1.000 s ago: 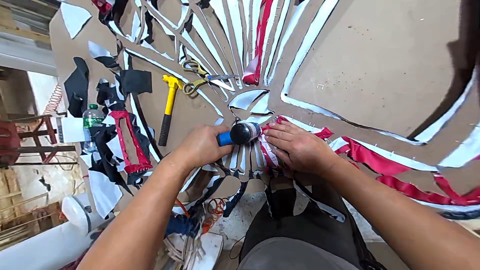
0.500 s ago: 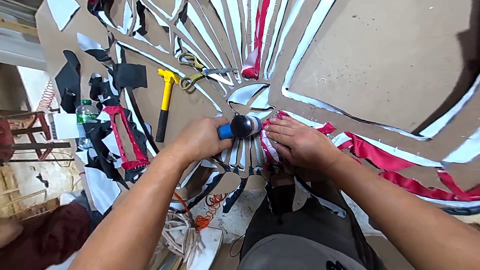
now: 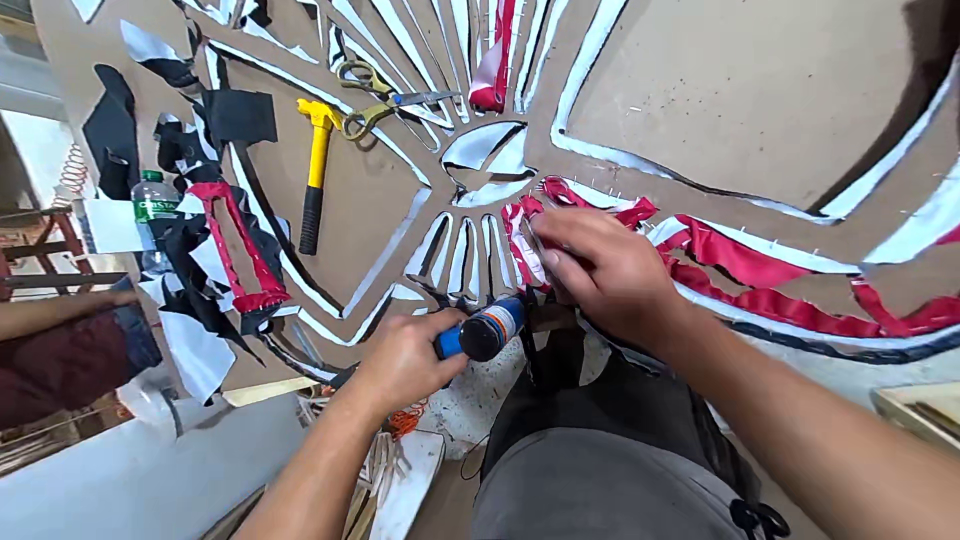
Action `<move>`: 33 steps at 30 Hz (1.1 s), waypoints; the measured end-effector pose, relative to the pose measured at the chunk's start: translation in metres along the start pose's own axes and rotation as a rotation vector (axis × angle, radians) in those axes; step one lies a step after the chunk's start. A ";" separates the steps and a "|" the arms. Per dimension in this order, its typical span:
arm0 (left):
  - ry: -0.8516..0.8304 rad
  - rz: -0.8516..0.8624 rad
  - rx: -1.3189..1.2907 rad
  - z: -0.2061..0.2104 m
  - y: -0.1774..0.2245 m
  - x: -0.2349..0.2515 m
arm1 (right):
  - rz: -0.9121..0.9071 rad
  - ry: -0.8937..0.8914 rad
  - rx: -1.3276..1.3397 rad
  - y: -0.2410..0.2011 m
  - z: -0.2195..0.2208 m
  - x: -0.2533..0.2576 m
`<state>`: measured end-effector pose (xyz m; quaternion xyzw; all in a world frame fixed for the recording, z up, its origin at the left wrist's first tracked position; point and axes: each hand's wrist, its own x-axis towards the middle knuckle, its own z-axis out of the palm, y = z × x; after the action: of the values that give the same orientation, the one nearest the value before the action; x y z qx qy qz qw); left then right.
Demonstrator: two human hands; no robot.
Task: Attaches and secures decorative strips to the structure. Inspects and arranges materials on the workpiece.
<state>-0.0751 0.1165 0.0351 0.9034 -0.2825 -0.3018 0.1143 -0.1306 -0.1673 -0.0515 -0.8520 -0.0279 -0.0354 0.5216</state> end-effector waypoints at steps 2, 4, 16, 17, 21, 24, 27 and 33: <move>-0.024 0.004 -0.011 0.002 0.001 0.000 | 0.180 0.051 0.121 -0.039 0.005 -0.048; -0.039 -0.001 -0.006 0.003 0.001 0.003 | 0.390 -0.010 0.251 -0.058 0.024 -0.096; -0.011 -0.042 0.124 0.008 0.014 0.008 | 0.810 -0.201 0.339 -0.038 0.096 -0.115; -0.025 -0.046 0.124 0.007 0.015 0.010 | 0.816 -0.191 0.336 -0.038 0.099 -0.114; -0.066 -0.037 0.140 0.005 0.013 0.014 | 0.833 -0.158 0.344 -0.036 0.102 -0.113; -0.067 -0.022 0.139 0.003 0.015 0.017 | 0.836 -0.131 0.383 -0.036 0.104 -0.116; -0.074 -0.016 0.152 0.003 0.016 0.021 | 0.848 -0.129 0.390 -0.037 0.104 -0.117; -0.083 0.016 0.168 0.003 0.022 0.025 | 0.835 -0.127 0.389 -0.035 0.105 -0.117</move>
<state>-0.0696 0.0840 0.0291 0.8943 -0.3185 -0.3130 0.0286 -0.2472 -0.0595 -0.0786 -0.6771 0.2795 0.2358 0.6386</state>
